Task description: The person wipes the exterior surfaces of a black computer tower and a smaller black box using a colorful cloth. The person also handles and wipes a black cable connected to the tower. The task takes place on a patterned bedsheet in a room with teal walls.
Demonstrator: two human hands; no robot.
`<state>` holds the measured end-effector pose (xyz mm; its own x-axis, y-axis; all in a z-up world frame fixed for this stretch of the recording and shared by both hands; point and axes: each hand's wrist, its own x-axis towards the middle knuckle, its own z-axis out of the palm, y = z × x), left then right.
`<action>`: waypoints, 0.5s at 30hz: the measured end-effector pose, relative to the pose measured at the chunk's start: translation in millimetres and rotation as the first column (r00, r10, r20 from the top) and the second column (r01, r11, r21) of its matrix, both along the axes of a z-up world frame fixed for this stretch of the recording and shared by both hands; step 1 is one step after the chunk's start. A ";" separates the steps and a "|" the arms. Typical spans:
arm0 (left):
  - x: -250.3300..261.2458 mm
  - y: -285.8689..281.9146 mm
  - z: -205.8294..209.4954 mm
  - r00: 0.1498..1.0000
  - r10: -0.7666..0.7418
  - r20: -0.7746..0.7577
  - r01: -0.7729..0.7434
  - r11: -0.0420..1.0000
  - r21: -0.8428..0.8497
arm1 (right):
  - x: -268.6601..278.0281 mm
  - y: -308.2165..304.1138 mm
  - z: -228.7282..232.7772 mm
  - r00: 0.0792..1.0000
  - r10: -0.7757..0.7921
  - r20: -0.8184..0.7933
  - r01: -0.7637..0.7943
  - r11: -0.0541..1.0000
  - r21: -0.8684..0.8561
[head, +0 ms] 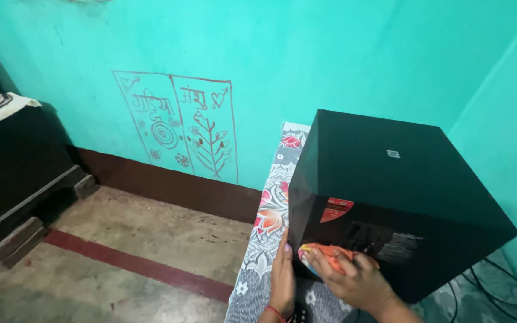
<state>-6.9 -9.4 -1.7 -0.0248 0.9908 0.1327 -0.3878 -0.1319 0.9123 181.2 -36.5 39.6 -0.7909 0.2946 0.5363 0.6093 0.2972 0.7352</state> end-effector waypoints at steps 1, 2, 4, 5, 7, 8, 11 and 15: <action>-0.5 -1.3 1.2 1.000 -0.009 0.023 0.009 1.000 -0.024 | -1.1 0.7 -5.9 1.000 0.007 0.005 -0.007 1.000 -0.020; -1.0 -2.7 1.9 0.999 -0.016 0.047 0.018 0.999 -0.048 | -2.2 1.0 -12.1 1.000 0.014 0.010 -0.014 0.999 -0.041; -2.3 -3.0 3.5 0.997 -0.021 0.075 0.025 0.998 -0.062 | -4.3 2.4 -22.9 0.999 0.030 0.018 -0.028 0.996 -0.086; -3.0 -3.1 4.0 0.997 -0.018 0.080 0.022 0.998 -0.052 | -6.0 3.8 -27.7 0.999 0.038 0.020 -0.035 0.993 -0.110; -4.8 -3.6 3.9 0.995 -0.019 0.094 0.024 0.998 -0.055 | -9.4 5.9 -36.4 0.998 0.051 0.029 -0.046 0.987 -0.152; -4.8 -3.9 3.7 0.994 -0.023 0.106 0.030 0.997 -0.066 | -10.8 6.5 -40.1 0.998 0.054 0.039 -0.047 0.984 -0.170; -4.5 -3.9 1.9 0.987 -0.052 0.149 0.068 0.992 -0.105 | -12.0 8.6 -49.2 0.995 0.085 0.044 -0.076 0.983 -0.170; -3.5 -4.1 0.3 0.973 -0.056 0.223 0.131 0.932 -0.337 | -5.1 10.9 -60.8 0.981 0.176 0.076 -0.148 0.949 -0.277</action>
